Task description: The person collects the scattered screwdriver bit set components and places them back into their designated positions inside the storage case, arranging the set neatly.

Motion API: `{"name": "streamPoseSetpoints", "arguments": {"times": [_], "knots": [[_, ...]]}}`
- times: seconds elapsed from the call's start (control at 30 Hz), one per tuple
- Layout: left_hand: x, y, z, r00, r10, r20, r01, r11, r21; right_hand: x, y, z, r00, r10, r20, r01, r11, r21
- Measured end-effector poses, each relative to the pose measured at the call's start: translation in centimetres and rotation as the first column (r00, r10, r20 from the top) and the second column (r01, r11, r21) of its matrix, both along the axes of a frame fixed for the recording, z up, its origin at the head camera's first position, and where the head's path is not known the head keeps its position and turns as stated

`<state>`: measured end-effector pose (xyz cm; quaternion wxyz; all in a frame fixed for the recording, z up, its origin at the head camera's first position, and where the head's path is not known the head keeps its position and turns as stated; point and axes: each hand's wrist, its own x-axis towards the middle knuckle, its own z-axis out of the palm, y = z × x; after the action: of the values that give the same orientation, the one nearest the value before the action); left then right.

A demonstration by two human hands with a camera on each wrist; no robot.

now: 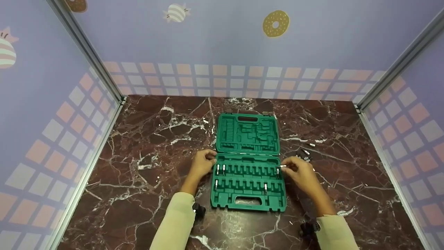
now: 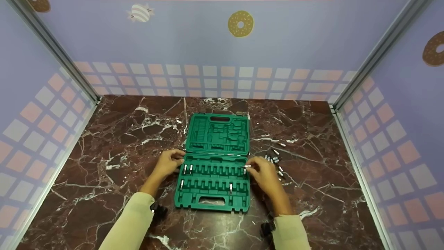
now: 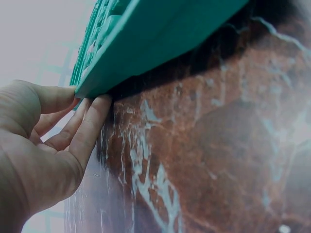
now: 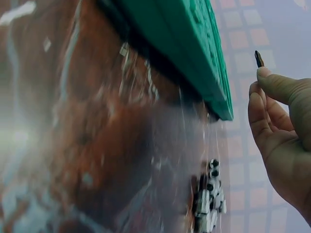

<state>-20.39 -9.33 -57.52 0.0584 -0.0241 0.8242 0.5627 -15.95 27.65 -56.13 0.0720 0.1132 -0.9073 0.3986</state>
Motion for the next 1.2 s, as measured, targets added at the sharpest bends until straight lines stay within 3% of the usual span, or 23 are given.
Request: {"name": "streamPoseSetpoints", "arguments": {"times": [0.37,0.7,0.97,1.2], "knots": [[0.1,-0.1,-0.2,1.000,-0.001,-0.004,0.001,1.000,-0.007,-1.1,-2.8,0.8,0.996,0.089,0.001,-0.089,0.994,-0.062],[0.0,-0.1,-0.2,1.000,-0.001,-0.010,0.001,1.000,-0.011,-1.9,-5.3,1.7,0.981,0.180,0.069,-0.177,0.983,-0.052],[0.1,-0.1,-0.2,1.000,-0.002,-0.009,0.001,1.000,-0.020,-2.6,-7.5,2.1,0.959,0.259,0.117,-0.261,0.965,-0.002],[0.1,0.0,-0.1,1.000,0.006,0.005,-0.006,1.000,-0.015,-3.3,-9.4,2.5,0.926,0.332,0.181,-0.337,0.941,-0.002]]}}
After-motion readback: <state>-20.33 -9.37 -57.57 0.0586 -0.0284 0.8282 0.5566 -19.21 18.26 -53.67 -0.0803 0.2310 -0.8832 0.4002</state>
